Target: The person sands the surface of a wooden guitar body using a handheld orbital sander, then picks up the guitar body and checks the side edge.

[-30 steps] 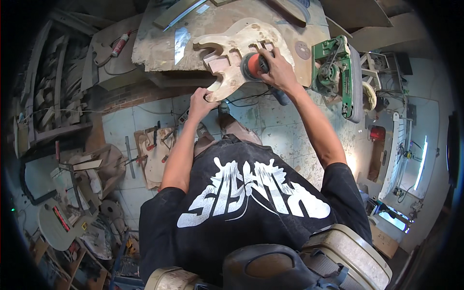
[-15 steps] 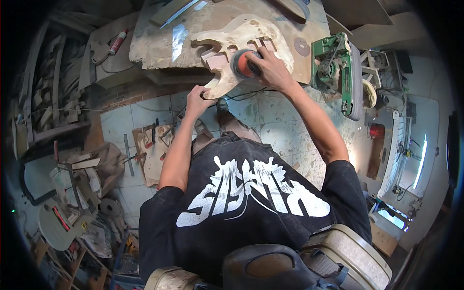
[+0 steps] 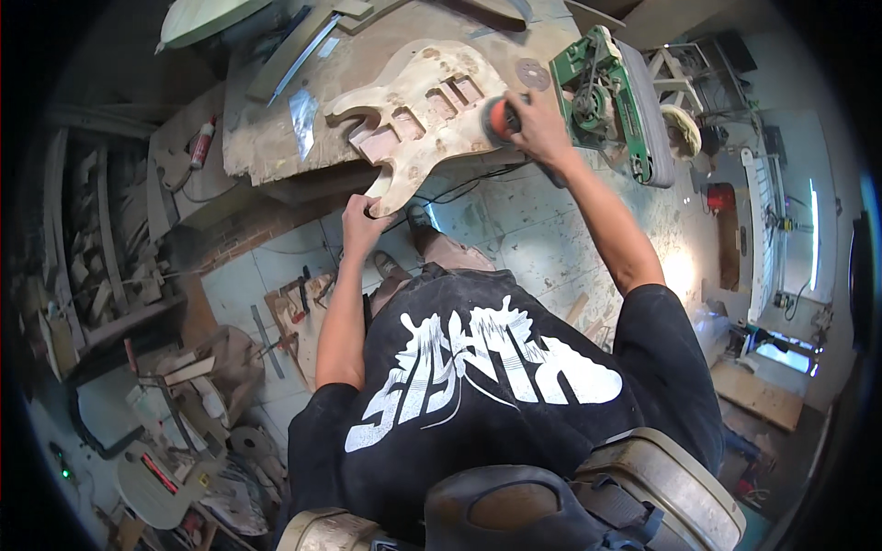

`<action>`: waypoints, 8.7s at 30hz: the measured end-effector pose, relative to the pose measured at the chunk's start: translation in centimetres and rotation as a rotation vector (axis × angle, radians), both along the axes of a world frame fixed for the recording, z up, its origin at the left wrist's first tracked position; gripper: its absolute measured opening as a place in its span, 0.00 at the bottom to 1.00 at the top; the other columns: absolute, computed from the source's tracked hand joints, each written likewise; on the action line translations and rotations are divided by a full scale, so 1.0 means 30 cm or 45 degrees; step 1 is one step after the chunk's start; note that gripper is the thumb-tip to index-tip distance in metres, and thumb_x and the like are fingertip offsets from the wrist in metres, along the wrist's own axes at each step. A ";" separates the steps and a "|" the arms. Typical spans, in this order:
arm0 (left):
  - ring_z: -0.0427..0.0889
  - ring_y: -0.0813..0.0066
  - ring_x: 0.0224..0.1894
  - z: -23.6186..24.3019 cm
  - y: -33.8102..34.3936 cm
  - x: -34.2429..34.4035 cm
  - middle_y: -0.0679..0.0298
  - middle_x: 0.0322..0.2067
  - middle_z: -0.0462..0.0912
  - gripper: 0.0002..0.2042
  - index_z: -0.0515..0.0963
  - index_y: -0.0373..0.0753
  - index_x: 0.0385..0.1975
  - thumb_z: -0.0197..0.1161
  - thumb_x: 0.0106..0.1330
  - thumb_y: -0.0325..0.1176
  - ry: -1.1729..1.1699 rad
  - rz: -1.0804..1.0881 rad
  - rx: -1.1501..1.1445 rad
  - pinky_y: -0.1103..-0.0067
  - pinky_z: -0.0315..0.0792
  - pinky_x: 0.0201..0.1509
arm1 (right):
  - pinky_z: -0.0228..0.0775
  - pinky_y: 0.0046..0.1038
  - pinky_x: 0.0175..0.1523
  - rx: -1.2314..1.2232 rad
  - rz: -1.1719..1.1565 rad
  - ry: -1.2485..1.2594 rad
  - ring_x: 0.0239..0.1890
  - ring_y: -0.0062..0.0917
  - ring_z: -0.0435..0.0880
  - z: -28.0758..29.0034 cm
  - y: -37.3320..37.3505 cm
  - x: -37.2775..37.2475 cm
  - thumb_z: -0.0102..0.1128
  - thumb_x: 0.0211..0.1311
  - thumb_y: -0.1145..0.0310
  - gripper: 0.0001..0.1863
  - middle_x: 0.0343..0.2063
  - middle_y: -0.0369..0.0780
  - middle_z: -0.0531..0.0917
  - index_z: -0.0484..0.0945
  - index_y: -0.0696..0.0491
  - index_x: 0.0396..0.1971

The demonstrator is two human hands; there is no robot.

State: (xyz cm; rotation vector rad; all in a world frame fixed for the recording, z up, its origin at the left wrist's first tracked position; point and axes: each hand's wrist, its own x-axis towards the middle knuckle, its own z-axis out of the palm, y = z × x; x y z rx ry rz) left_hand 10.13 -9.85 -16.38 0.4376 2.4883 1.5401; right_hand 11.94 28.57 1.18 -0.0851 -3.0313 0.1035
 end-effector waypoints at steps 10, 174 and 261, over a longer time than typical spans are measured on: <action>0.80 0.72 0.33 0.012 -0.011 0.002 0.59 0.33 0.83 0.21 0.79 0.31 0.33 0.84 0.48 0.35 0.003 -0.013 -0.101 0.73 0.77 0.41 | 0.80 0.51 0.54 -0.118 -0.430 -0.009 0.50 0.55 0.85 0.038 0.084 0.152 0.74 0.51 0.57 0.39 0.52 0.50 0.75 0.72 0.42 0.66; 0.85 0.36 0.43 0.089 0.169 0.116 0.37 0.38 0.86 0.30 0.85 0.29 0.41 0.69 0.66 0.59 -0.278 -0.414 -0.316 0.53 0.77 0.50 | 0.81 0.53 0.49 -0.283 -0.159 -0.260 0.43 0.58 0.86 0.049 -0.223 -0.080 0.71 0.51 0.63 0.36 0.52 0.56 0.75 0.73 0.45 0.65; 0.79 0.52 0.51 0.199 0.693 -0.673 0.52 0.43 0.81 0.25 0.80 0.34 0.44 0.78 0.56 0.47 0.855 -1.209 -0.537 0.62 0.73 0.63 | 0.75 0.45 0.64 -0.604 -1.238 0.063 0.61 0.46 0.79 -0.018 0.002 0.728 0.76 0.44 0.65 0.45 0.58 0.44 0.76 0.70 0.43 0.68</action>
